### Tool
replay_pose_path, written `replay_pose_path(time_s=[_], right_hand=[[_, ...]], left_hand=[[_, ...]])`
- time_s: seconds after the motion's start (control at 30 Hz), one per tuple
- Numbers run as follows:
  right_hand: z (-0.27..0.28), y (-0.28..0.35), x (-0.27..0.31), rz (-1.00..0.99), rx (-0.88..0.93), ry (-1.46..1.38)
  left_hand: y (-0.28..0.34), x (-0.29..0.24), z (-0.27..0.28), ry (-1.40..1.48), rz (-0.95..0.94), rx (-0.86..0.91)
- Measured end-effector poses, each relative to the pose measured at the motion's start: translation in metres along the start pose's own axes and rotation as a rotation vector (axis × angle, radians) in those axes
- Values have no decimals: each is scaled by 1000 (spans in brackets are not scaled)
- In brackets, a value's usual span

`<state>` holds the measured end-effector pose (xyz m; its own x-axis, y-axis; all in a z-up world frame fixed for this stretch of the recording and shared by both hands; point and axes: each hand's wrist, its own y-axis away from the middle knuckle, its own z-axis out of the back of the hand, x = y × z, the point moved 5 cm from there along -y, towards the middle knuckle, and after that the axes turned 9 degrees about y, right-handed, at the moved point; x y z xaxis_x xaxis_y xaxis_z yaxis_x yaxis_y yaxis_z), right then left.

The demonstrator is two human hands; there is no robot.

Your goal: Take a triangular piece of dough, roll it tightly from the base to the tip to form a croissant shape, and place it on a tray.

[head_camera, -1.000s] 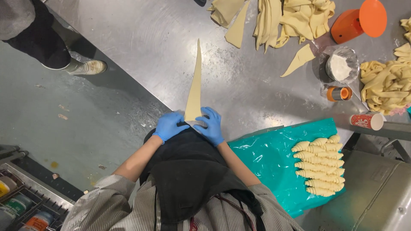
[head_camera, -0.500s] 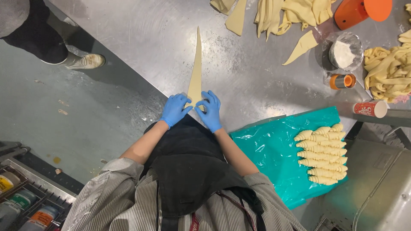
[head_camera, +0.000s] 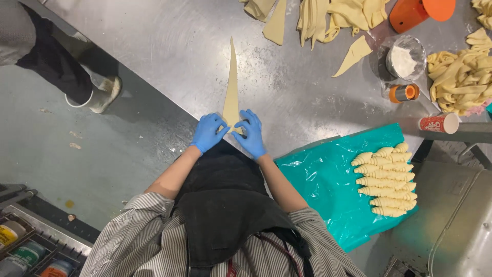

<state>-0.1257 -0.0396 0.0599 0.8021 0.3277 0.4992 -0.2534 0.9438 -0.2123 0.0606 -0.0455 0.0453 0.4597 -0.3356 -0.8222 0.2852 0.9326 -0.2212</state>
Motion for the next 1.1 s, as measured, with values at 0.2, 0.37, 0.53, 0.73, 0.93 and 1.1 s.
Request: replay_pose_path(time_s=[0.2,0.37,0.53,0.73,0.93,1.1], right_hand=[[8,17,-22,-16,-13,-96],[7,4,-13,-88,-36,-65],[1,11,-14,-165,-49,-108],[-6,5,-13,-157,-58,-29],[-3,-4,-6,-19,-97,42],[-13,-5,-12,-84,-109,15]], left_hand=[[19,-6,16,-52,-104,-36],[15,8,1,-36,-22,-68],[21,-6,5,-8,-55,-102],[12,0,-2,-36,-39,-167],[4,18,-9,11,63,-191],[5,-24,15,8,-120,-166]])
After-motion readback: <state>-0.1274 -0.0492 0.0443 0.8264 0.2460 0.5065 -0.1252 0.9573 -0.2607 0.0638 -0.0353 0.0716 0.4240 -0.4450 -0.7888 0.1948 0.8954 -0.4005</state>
